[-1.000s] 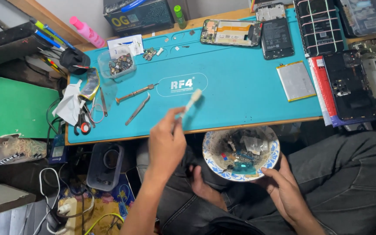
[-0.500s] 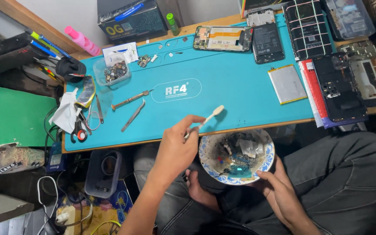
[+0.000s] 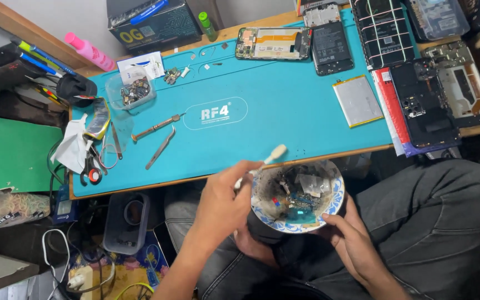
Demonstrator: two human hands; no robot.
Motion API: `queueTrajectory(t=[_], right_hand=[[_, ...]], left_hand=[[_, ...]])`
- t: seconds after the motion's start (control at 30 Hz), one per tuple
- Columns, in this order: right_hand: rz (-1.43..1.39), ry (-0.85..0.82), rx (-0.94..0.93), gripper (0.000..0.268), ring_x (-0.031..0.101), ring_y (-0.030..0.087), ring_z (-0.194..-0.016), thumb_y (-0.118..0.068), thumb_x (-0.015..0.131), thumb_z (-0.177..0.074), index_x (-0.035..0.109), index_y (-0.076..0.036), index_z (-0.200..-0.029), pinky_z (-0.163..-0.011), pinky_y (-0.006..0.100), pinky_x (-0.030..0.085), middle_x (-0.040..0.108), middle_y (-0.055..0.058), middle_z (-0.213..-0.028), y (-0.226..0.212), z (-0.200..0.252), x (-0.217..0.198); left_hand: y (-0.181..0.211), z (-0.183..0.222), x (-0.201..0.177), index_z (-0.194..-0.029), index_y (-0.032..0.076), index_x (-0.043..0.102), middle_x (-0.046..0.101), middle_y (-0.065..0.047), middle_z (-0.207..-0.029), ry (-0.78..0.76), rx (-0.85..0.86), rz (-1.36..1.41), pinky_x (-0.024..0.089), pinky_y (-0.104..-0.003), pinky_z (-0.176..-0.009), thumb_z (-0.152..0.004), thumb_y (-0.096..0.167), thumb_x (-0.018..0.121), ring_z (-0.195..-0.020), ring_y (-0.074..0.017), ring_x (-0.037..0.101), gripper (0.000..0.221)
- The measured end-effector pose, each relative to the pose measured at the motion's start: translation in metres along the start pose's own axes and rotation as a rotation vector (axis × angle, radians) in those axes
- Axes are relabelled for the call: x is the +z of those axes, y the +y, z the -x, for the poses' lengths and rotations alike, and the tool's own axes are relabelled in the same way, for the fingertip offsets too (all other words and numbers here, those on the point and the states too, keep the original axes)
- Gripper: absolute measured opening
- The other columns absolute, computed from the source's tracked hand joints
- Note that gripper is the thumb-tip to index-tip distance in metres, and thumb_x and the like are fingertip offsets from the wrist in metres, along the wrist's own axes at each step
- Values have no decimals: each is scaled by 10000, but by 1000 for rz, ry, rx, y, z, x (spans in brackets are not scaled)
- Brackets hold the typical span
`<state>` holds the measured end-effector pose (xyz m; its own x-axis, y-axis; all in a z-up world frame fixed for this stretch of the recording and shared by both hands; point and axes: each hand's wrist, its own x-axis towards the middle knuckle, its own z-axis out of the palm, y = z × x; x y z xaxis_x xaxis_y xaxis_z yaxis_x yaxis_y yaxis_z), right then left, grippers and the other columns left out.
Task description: Cleaning the internal frame of a mobile phone using a toothbrush and cleaning solution to remove old adhesive and debris.
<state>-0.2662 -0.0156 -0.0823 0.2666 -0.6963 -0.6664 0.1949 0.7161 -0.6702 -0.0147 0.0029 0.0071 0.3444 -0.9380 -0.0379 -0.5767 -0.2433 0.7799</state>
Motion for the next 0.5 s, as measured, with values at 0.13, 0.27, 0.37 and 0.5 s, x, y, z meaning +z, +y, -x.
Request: queueTrajectory(t=[0.13, 0.27, 0.37, 0.5], right_hand=[[20, -8, -2, 860, 622, 338, -1217, 3, 473, -920, 259, -151, -1738, -975, 501, 539, 563, 226, -1510, 1, -2, -1], [-25, -29, -15, 834, 610, 325, -1202, 22, 464, -930, 290, -138, -1730, -956, 468, 508, 582, 231, -1479, 5, 0, -4], [-16, -45, -39, 835, 611, 324, -1197, 13, 474, -919, 293, -126, -1722, -949, 474, 521, 585, 235, -1478, 6, -2, -5], [-17, -57, -56, 850, 619, 326, -1186, 12, 475, -922, 267, -144, -1731, -920, 474, 541, 569, 230, -1496, 8, -3, -8]], left_hand=[[3, -2, 4, -1187, 125, 794, 777, -72, -771, -3, 4, 20, 485, -351, -509, -914, 47, 613, -509, -184, 587, 336], [16, 2, 7, -1167, 143, 821, 661, -42, -627, -140, -22, 65, 403, -330, -457, -902, 51, 601, -459, -137, 470, 357], [14, -19, 8, -1197, 153, 801, 707, -42, -676, -12, 28, 20, 401, -336, -441, -949, 56, 632, -462, -133, 511, 316], [6, -50, 6, -1170, 169, 790, 735, -53, -688, -2, 122, -63, 448, -379, -492, -931, 56, 609, -485, -187, 556, 320]])
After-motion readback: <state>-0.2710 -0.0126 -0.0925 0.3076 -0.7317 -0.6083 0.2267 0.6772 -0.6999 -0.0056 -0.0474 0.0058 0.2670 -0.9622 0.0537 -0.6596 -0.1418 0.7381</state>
